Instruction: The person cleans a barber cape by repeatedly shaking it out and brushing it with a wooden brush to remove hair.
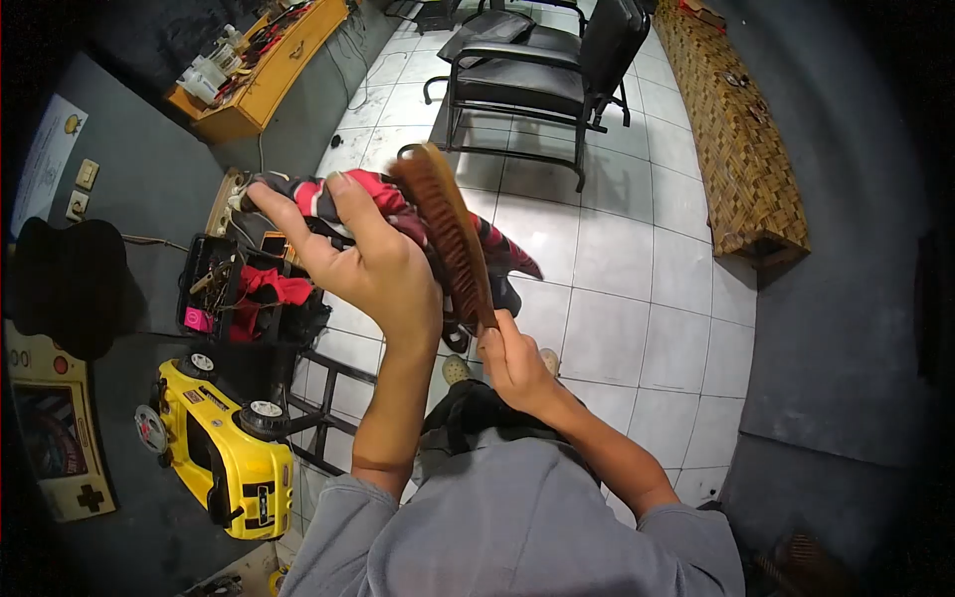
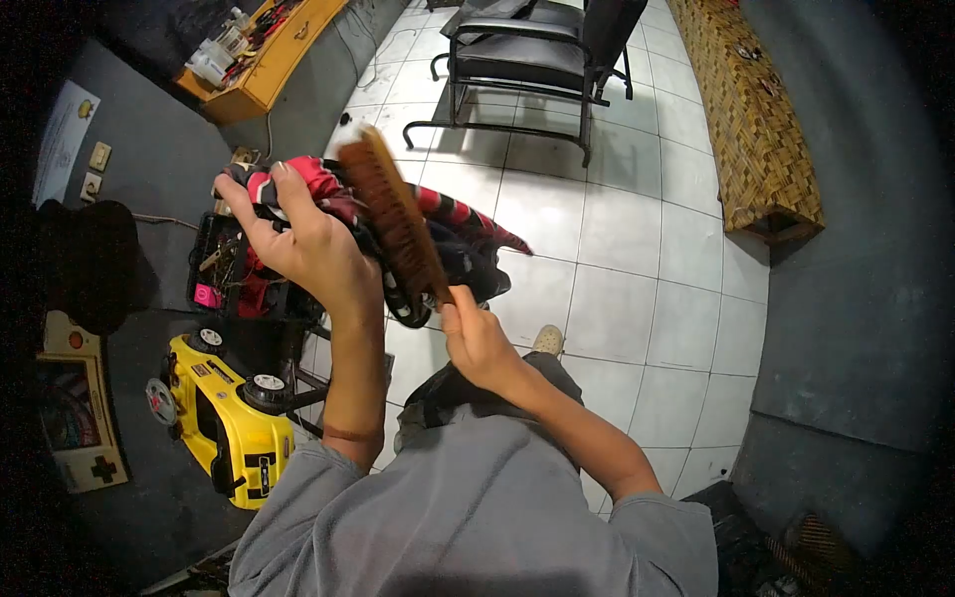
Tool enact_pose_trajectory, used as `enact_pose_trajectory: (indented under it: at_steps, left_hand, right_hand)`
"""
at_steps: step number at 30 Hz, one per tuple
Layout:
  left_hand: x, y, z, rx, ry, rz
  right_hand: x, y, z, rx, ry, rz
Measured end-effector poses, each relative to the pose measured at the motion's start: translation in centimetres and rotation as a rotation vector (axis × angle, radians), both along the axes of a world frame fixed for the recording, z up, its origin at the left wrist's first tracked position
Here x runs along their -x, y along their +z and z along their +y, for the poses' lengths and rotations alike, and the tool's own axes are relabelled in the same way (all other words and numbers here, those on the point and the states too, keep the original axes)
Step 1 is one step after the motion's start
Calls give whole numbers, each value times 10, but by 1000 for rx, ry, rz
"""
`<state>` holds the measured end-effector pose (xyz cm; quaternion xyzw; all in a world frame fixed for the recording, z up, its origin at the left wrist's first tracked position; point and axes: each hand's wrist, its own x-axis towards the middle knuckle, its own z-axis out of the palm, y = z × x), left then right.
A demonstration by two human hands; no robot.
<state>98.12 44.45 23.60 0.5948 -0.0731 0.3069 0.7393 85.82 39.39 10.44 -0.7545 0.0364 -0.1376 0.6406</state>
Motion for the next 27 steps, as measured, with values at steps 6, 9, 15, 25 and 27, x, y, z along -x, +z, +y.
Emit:
enact_pose_trajectory:
  at_steps: [6, 9, 15, 25, 27]
  left_hand:
    - [-11, 12, 9, 160, -21, -4]
    - [-12, 8, 13, 220, -20, 35]
    - [-19, -6, 4, 55, 147, 12]
    - [-18, 13, -16, 120, 63, -5]
    - [-22, 17, -13, 221, -34, -19]
  right_hand:
    - [44, -182, -42, 516, 123, 603]
    - [63, -225, -61, 579, 69, 632]
    - [24, -110, -57, 235, -288, 419]
    - [-7, -71, -14, 300, -37, 287]
    - [6, -134, -30, 435, 94, 643]
